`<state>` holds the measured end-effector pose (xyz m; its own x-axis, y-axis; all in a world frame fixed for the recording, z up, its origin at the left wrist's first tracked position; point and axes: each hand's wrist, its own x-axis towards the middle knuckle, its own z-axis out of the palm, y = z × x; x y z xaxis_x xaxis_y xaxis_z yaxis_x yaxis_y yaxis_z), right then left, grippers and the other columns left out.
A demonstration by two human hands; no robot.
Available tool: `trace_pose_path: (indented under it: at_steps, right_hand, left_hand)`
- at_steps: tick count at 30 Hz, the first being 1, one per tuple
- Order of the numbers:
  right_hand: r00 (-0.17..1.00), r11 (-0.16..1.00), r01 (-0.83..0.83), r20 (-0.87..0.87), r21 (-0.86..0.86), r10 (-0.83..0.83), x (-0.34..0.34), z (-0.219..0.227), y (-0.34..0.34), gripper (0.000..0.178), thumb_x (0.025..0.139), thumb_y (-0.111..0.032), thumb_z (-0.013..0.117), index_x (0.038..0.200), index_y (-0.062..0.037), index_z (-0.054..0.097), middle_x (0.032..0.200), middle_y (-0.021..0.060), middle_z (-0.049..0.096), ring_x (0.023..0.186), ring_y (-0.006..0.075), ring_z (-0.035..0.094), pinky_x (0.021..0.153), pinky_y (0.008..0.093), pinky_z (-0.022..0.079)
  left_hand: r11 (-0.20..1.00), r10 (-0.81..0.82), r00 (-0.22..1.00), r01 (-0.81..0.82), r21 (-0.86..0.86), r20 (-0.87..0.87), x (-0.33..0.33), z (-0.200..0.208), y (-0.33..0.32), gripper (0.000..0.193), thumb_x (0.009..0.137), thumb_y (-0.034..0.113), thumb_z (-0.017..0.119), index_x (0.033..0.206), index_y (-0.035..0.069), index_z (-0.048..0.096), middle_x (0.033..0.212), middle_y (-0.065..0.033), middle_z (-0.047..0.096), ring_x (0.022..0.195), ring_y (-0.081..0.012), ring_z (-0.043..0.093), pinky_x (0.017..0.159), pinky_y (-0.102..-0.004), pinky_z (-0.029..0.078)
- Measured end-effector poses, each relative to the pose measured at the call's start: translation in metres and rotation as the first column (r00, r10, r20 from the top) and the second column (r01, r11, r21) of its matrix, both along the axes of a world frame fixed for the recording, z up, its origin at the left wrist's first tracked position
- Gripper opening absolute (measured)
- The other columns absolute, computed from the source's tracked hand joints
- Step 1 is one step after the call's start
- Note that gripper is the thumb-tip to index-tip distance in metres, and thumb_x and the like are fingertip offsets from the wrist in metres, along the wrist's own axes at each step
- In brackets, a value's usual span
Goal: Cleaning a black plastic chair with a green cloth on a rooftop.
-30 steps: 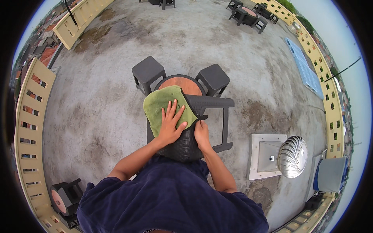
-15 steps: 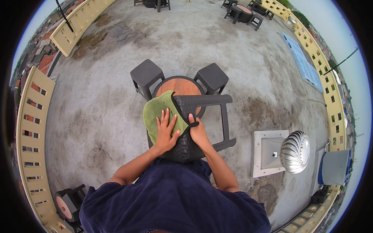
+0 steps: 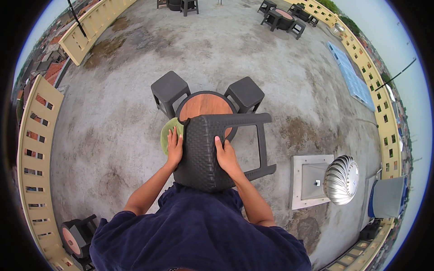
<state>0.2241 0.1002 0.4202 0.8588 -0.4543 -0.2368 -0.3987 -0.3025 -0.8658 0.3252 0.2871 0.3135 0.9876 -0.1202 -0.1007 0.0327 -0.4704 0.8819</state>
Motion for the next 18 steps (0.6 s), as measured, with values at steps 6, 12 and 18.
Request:
trace_pose_path:
  at_steps: [6,12,18]
  right_hand:
    - [0.998,0.998,0.057,-0.025,-0.017,-0.058,-0.003,-0.004,-0.007,0.063,0.100,-0.052,0.044,0.103,0.0088,0.059,0.099,0.0312,0.066,0.099,0.0408,0.064,0.088,0.0422,0.046]
    - [0.998,0.954,0.042,0.024,0.296,-0.052,-0.005,-0.022,-0.016,0.050,0.100,-0.043,0.050,0.103,0.0064,0.060,0.089,0.0180,0.067,0.093,0.0219,0.063,0.084,0.0323,0.047]
    - [0.987,0.998,-0.034,0.155,-0.050,0.041,-0.001,-0.018,0.000,0.046,0.101,-0.036,0.047,0.102,0.0081,0.060,0.093,0.0222,0.068,0.096,0.0285,0.064,0.085,0.0382,0.047]
  left_hand:
    - [0.896,-0.438,0.854,0.390,0.213,0.282,-0.087,0.027,0.008,0.053,0.093,0.039,0.057,0.135,0.008,0.053,0.149,-0.0269,0.031,0.141,-0.0456,0.022,0.111,-0.0606,0.019]
    - [0.592,-0.800,0.456,0.709,0.383,0.391,-0.021,0.117,-0.008,0.048,0.093,0.042,0.058,0.135,0.020,0.057,0.128,-0.0118,0.056,0.106,-0.0339,0.061,0.093,-0.0403,0.047]
    - [0.776,-0.541,0.510,0.610,0.163,0.669,0.052,0.058,-0.018,0.051,0.085,0.030,0.069,0.129,0.008,0.055,0.135,-0.0159,0.051,0.119,-0.0368,0.053,0.098,-0.0476,0.041]
